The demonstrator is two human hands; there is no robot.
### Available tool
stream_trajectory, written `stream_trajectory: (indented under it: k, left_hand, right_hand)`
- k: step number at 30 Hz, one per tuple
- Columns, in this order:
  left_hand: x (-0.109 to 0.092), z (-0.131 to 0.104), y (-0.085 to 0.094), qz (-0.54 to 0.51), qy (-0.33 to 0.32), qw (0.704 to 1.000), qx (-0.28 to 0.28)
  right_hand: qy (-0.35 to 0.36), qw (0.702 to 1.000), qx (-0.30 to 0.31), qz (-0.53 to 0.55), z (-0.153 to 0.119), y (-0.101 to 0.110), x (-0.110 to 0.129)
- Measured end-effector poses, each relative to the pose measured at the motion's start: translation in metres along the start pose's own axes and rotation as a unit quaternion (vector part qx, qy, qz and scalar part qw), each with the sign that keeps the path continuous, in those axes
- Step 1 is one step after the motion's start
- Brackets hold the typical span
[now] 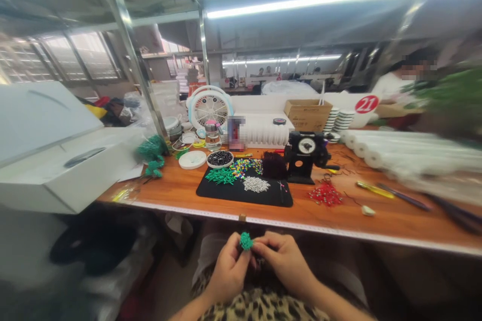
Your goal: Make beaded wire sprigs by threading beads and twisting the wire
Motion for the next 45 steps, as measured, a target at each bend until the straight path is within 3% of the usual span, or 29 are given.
stream_trajectory:
  k: [7,13,23,32,36,41,43,45]
  left_hand:
    - [0.014,0.0,-0.007,-0.09,0.089,0.992,0.026]
    - [0.022,0.006,-0.005,-0.124,0.064,0.99,0.027]
    - [0.009,-0.001,0.007,-0.157,0.01,0.982,-0.105]
    - [0.013,-0.001,0.016,-0.123,0.004,0.985,-0.123]
    - [0.011,0.004,0.022,-0.123,-0.004,0.987,-0.103]
    - [-0.001,0.006,0.039,-0.206,-0.026,0.962,-0.176]
    - [-0.002,0.008,0.032,-0.254,-0.001,0.956,-0.146]
    - [0.0,0.01,0.015,-0.271,0.051,0.959,-0.069]
  right_hand:
    - [0.019,0.999,0.021,-0.037,-0.004,-0.001,-0.003]
    - [0.056,0.99,0.038,-0.125,-0.009,-0.004,-0.011]
    - [0.092,0.986,0.031,-0.139,-0.007,-0.007,-0.002]
    - [0.085,0.986,0.033,-0.14,-0.008,-0.005,-0.006]
    - [0.059,0.989,0.041,-0.132,-0.01,-0.003,-0.007]
    - [0.022,0.996,0.041,-0.077,-0.01,0.004,-0.005]
    - [-0.017,1.0,0.002,-0.025,-0.009,0.01,-0.011]
    - [-0.052,0.997,-0.043,0.033,-0.008,0.015,-0.019]
Point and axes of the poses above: each hand's wrist, its own z-axis towards the middle knuckle, its own y-axis out of the back of the hand, x = y × z, the point moved 7 cm from there along z, towards the middle knuckle, and after that the axes turned 5 degrees about y, right-handed, at the moved point
